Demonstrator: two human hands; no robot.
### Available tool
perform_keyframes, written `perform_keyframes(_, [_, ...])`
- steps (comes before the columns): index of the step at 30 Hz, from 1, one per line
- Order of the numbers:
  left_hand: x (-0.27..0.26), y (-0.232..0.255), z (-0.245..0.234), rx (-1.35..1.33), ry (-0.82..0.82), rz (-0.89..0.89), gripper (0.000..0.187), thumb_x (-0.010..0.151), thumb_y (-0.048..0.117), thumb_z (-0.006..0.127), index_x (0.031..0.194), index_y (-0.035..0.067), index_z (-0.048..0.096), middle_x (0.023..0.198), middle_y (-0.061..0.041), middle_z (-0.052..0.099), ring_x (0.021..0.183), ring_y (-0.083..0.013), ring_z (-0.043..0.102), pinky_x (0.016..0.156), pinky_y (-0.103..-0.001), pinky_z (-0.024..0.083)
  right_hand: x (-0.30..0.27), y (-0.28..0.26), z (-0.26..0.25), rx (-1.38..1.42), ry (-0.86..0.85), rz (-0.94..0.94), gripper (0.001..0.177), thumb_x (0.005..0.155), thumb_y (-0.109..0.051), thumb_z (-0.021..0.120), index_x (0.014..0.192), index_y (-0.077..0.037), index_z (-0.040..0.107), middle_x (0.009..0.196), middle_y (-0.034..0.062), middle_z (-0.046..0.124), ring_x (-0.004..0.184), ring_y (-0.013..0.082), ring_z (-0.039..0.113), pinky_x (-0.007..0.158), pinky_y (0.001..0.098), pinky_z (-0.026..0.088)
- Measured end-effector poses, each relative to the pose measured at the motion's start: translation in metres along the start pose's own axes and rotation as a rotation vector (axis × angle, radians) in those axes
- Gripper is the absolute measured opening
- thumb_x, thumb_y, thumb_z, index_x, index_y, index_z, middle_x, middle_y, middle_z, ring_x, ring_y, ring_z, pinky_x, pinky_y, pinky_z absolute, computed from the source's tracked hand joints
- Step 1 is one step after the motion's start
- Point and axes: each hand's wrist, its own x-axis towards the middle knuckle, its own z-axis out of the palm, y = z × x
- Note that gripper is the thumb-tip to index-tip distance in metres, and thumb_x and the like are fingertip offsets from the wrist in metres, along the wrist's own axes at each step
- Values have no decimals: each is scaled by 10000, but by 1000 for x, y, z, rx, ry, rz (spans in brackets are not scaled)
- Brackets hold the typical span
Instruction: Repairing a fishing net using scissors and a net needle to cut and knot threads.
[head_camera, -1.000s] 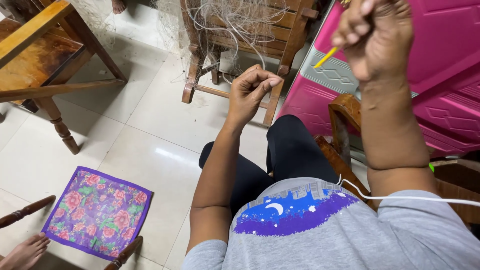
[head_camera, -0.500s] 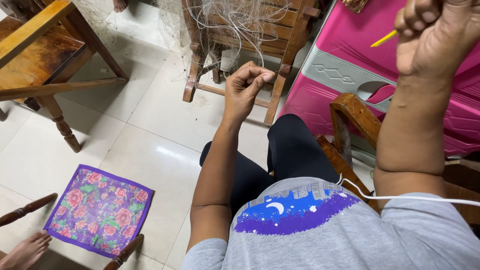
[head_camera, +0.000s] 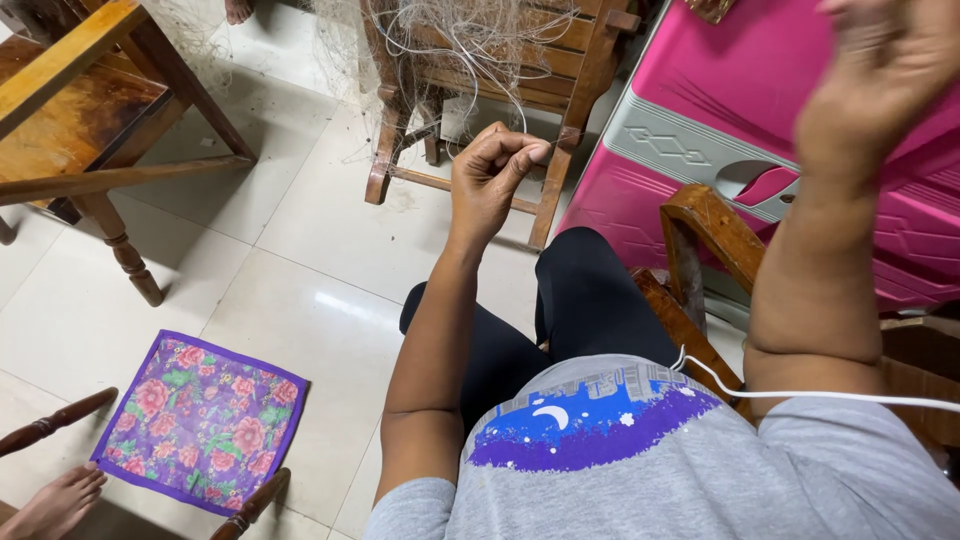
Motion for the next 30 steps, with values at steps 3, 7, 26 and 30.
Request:
perform_keyframes(3, [0,2,4,143,24,111,41,956,131,754,964,96,775,878,-6,722,801,-100,545,707,-229,465,-21,-80,36,-406,-508,-483,392,1349,-180,621,1123,110,759,991,205,712,858,321,639,736,450,445])
perform_keyframes(7, [-1,0,8,190,6,144,56,956,128,762,1009,116,777,822,11,620,812,-117,524,752,-247,455,-49,-93,67,-162,-845,-206,253,1016,11,831,1255,22,752,1082,175,627,801,189,548,655,294,484])
perform_keyframes(26, [-5,-19,16,-5,17,25,86,956,197,757,1013,136,777,933,1,640,921,-102,561,841,-224,480,-65,-67,92,61,-615,-243,90,1012,99,814,969,111,735,903,219,724,807,273,691,756,361,577])
perform_keyframes(30, [-6,-27,16,-37,17,-7,84,958,193,753,1003,128,780,949,10,602,971,-111,524,868,-227,454,-68,-50,93,149,-542,-49,126,1049,4,796,972,49,708,919,151,707,852,222,669,792,321,545])
